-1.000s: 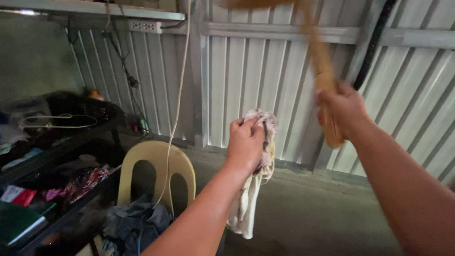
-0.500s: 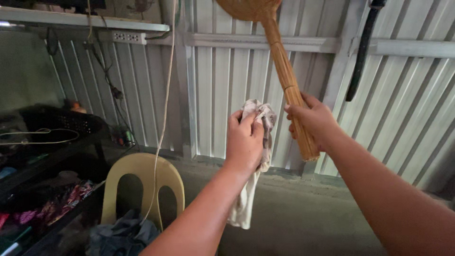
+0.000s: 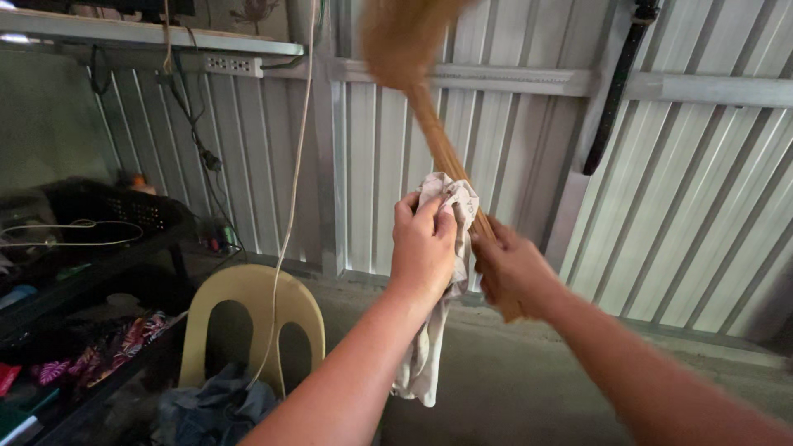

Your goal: The person holds a cloth and repeatedly hits it with a broom to remove dust or debris. The person then places the cloth on a shelf and briefly handles other items in a basket.

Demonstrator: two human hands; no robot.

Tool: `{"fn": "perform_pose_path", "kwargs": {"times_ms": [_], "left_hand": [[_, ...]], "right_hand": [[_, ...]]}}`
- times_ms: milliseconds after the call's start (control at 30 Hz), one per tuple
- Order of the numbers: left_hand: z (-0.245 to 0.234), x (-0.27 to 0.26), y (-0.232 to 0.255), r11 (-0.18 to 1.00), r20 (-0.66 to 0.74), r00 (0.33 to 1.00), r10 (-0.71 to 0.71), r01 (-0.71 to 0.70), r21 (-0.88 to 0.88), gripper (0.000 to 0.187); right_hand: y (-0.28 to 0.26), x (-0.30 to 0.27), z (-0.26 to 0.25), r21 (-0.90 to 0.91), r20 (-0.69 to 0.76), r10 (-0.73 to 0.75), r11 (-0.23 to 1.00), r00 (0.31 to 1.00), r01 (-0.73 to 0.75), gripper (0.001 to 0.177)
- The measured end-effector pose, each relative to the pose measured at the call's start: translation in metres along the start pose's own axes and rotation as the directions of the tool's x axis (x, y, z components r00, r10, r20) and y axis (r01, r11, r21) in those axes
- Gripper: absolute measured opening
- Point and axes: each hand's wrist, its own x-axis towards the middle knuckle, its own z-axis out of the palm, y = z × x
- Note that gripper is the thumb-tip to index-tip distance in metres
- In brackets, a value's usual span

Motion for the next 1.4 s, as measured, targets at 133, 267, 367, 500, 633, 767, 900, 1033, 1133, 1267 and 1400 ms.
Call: {"fn": "perform_pose_path", "kwargs": {"times_ms": [133, 267, 367, 500, 633, 767, 900, 1033, 1133, 1267, 1400], "left_hand": [[-0.006, 0.004, 0.004, 0.999, -0.023, 0.999, 0.037, -0.037, 0.017, 0.034], [-0.024, 0.004, 0.002, 1.000, -0.045, 0.999, 0.015, -0.015, 0.008, 0.035], [-0.040, 0.010, 0.002, 0.999, -0.083, 0.996, 0.037, -0.034, 0.041, 0.036], [-0.050, 0.018, 0.006, 0.997, -0.047, 0.998, -0.032, 0.035, 0.067, 0.037], [-0.053, 0.022, 0.010, 0.984, -0.001, 0.988, -0.152, 0.152, -0.097, 0.036], [-0.058, 0.023, 0.002, 0.998, -0.106, 0.994, 0.014, -0.009, 0.054, 0.034], [-0.065, 0.021, -0.005, 1.000, -0.108, 0.994, -0.003, 0.006, 0.030, 0.033], [-0.065, 0.020, -0.006, 0.998, -0.105, 0.994, 0.015, -0.009, 0.065, 0.032], [-0.067, 0.019, -0.005, 0.997, -0.107, 0.994, 0.016, -0.009, 0.071, 0.033], [-0.074, 0.014, -0.011, 0.996, -0.124, 0.992, 0.019, -0.009, 0.087, 0.034], [-0.072, 0.014, -0.013, 0.989, -0.142, 0.984, 0.108, -0.092, 0.116, 0.034]], "right_hand": [[-0.035, 0.056, -0.041, -0.384, -0.051, -0.188, 0.910, 0.981, 0.155, 0.056], [-0.086, 0.093, -0.067, -0.424, -0.036, -0.449, 0.816, 0.893, 0.393, 0.043], [-0.112, 0.097, -0.049, 0.150, -0.315, -0.188, 0.958, 0.930, 0.244, 0.044], [-0.125, 0.091, -0.034, -0.131, -0.169, -0.157, 0.982, 0.973, 0.136, 0.053], [-0.133, 0.101, -0.039, -0.229, -0.147, -0.217, 0.957, 0.965, 0.181, 0.050], [-0.152, 0.124, -0.034, 0.192, -0.245, -0.212, 0.946, 0.946, 0.261, 0.056], [-0.185, 0.147, -0.015, 0.233, -0.274, -0.230, 0.926, 0.934, 0.296, 0.058], [-0.207, 0.155, -0.028, -0.110, -0.056, -0.281, 0.956, 0.958, 0.273, 0.060], [-0.209, 0.156, -0.034, -0.054, -0.161, -0.273, 0.962, 0.949, 0.267, 0.058], [-0.207, 0.165, -0.015, 0.194, -0.245, -0.308, 0.914, 0.919, 0.358, 0.055], [-0.211, 0.167, -0.019, -0.065, -0.114, -0.317, 0.948, 0.942, 0.311, 0.055]]}}
